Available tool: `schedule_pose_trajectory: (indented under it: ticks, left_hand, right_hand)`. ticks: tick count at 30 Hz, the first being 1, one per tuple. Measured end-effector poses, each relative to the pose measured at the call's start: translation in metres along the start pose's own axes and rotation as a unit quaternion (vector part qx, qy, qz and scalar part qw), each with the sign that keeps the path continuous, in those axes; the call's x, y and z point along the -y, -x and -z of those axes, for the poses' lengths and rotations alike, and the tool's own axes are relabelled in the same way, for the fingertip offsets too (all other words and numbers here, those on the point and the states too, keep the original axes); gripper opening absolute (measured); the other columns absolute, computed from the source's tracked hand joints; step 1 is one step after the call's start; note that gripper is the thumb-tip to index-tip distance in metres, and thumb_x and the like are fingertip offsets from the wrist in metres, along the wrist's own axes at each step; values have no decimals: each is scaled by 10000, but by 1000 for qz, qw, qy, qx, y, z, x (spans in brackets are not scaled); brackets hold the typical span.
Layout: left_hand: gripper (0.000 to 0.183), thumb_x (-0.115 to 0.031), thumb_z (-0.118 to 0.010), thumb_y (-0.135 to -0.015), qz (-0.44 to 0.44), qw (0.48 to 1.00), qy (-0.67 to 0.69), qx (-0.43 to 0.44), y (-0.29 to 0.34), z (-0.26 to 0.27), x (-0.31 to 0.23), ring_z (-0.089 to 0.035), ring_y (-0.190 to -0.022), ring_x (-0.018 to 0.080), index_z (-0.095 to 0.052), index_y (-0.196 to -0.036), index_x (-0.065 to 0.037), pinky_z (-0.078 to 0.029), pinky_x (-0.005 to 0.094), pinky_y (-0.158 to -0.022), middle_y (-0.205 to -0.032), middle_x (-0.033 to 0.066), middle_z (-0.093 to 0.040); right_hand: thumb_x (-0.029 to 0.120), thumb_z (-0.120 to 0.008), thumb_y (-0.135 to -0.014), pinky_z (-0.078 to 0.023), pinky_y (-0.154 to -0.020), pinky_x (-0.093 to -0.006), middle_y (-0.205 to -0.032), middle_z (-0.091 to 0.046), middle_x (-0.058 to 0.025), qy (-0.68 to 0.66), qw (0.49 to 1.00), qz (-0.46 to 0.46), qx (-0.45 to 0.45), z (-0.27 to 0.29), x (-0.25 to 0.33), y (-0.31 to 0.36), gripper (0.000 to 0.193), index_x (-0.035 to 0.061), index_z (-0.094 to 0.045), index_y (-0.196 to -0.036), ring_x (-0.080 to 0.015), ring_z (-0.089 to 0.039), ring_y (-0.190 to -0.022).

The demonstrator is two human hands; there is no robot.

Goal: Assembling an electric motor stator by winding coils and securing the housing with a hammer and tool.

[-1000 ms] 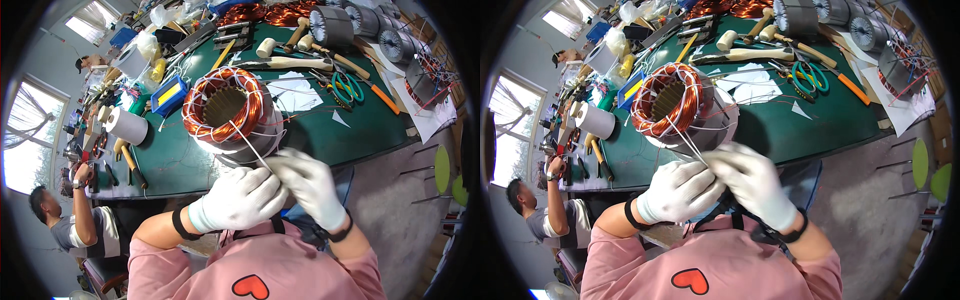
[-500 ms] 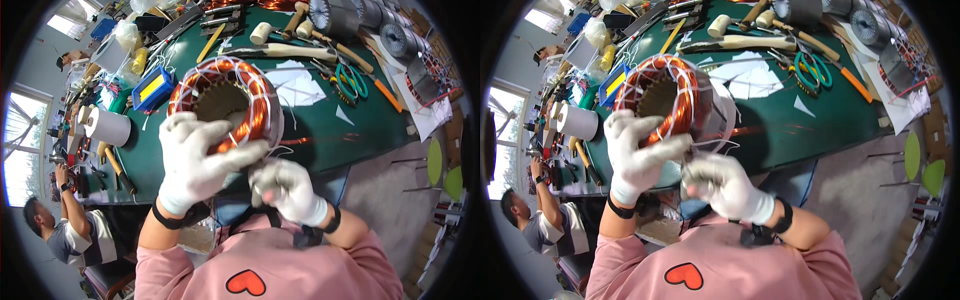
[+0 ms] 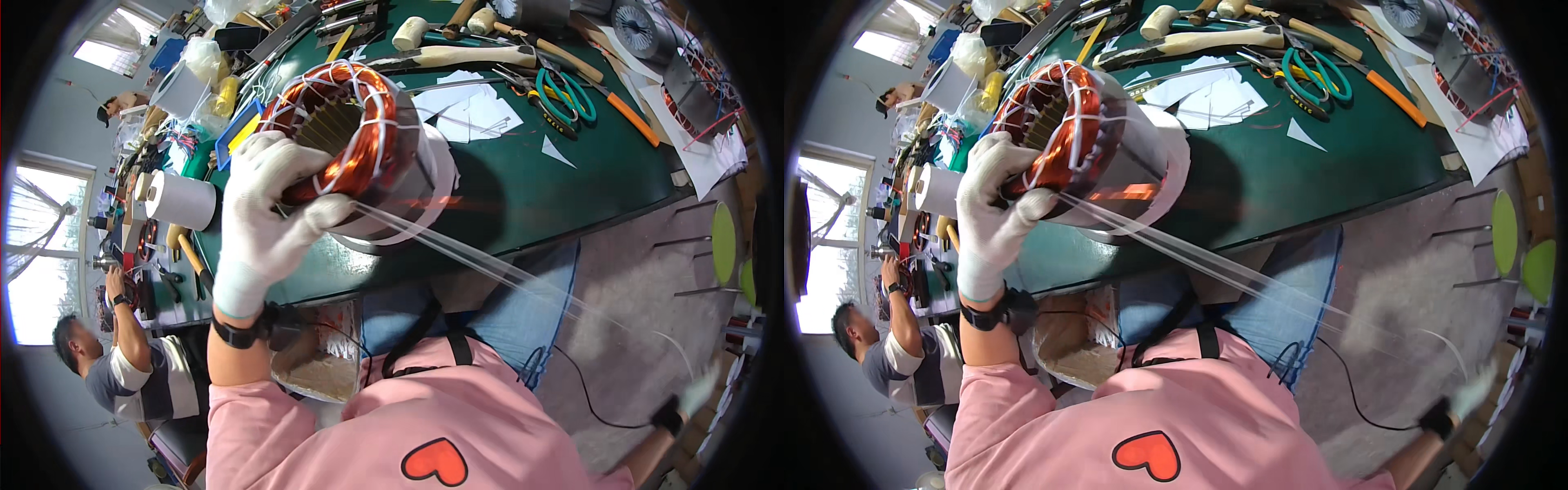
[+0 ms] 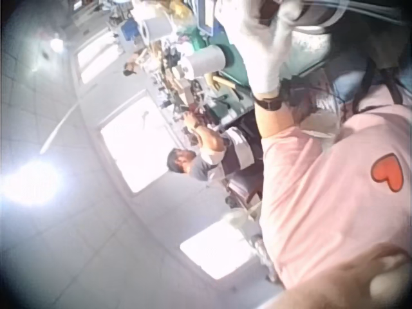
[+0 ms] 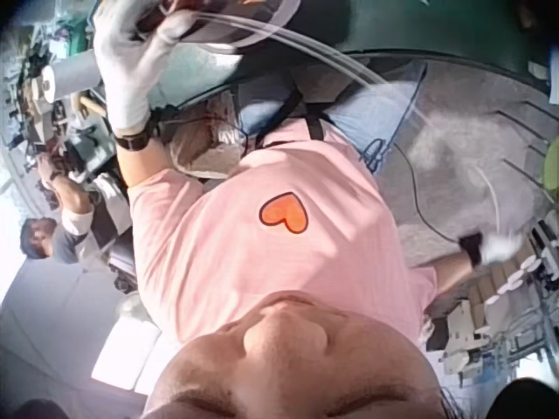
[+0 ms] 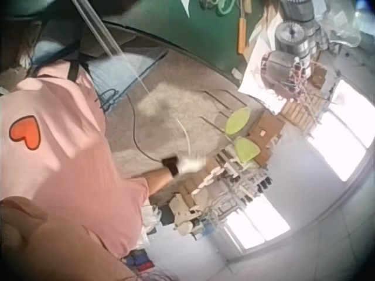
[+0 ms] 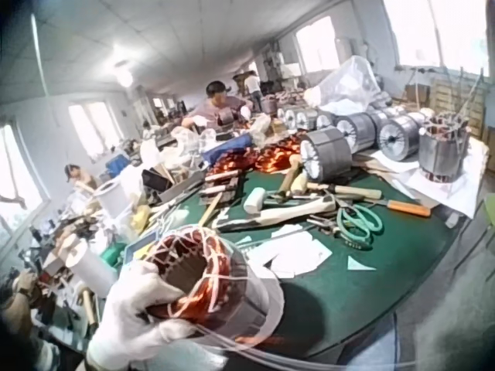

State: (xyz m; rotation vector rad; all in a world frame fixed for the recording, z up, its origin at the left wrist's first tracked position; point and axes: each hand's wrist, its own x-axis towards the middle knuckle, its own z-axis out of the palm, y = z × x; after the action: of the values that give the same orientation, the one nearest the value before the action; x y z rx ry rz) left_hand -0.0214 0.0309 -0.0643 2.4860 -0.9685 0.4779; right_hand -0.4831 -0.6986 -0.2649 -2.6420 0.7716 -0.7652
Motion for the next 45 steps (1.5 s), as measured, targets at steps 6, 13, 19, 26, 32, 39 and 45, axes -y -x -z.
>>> schedule_pose_trajectory:
  ticks: [6, 13, 19, 26, 32, 39, 45]
  left_hand:
    - [579, -530, -793, -724, -50, 998, -25, 40, 2, 7, 7, -591, -911, 323, -686, -993, -28, -400, 430, -977, -869, 105, -645]
    - [454, -202, -819, -693, -86, 991, -106, -7, 1, -17, -16, -613, -847, 325, -650, -1080, -35, -464, 435, -859, -870, 84, -638]
    - [457, -190, -823, -675, -106, 988, -101, -52, 5, -19, -12, -620, -862, 316, -659, -1073, -35, -468, 432, -868, -891, 81, -646]
    - [420, -178, -827, -654, -73, 992, -81, -60, 0, -22, -10, -618, -846, 326, -681, -1028, -54, -473, 428, -878, -836, 91, -643]
    - [365, -120, -845, -619, 60, 992, -56, -95, -4, -38, -25, -654, -847, 288, -710, -955, -72, -500, 380, -833, -880, 65, -705]
    - [365, -99, -836, -625, -31, 992, -39, -116, -3, -36, -14, -646, -809, 282, -717, -970, -82, -492, 374, -826, -845, 60, -693]
    - [431, -126, -844, -651, -30, 996, -61, -65, 1, -20, -17, -647, -883, 297, -693, -1050, -68, -485, 389, -857, -924, 82, -698]
  right_hand:
    - [367, -462, -1027, -358, -1112, -329, -1385, -570, -129, -44, 995, 80, 39, -38, 82, -5, 555, -33, -515, -1408, -212, -486, -1321]
    - [177, -613, -897, -533, -567, -351, -927, -732, -69, -388, 763, 370, 360, -174, 533, -9, 334, 88, -694, -1209, -238, -703, -702]
    - [34, -664, -839, -519, -557, -380, -753, -668, -89, -402, 822, 402, 30, -170, 641, -76, 187, 109, -695, -1008, -274, -672, -639]
    - [193, -778, -775, -524, -557, -344, -724, -651, -56, -345, 842, 385, 150, -181, 599, -40, 192, 129, -738, -952, -224, -661, -649]
    - [195, -678, -947, -453, -515, -243, -731, -640, 11, -632, 608, -96, 471, -170, 611, -33, 131, 67, -667, -923, -79, -572, -594]
    - [117, -524, -1008, -333, -510, -198, -723, -489, 19, -573, 715, 241, 319, -192, 646, -138, 152, 8, -626, -1036, -59, -409, -542]
    - [259, -495, -1032, -265, -423, -179, -672, -511, 31, -622, 667, -92, 399, -120, 593, -83, 331, -12, -628, -1167, -12, -384, -490]
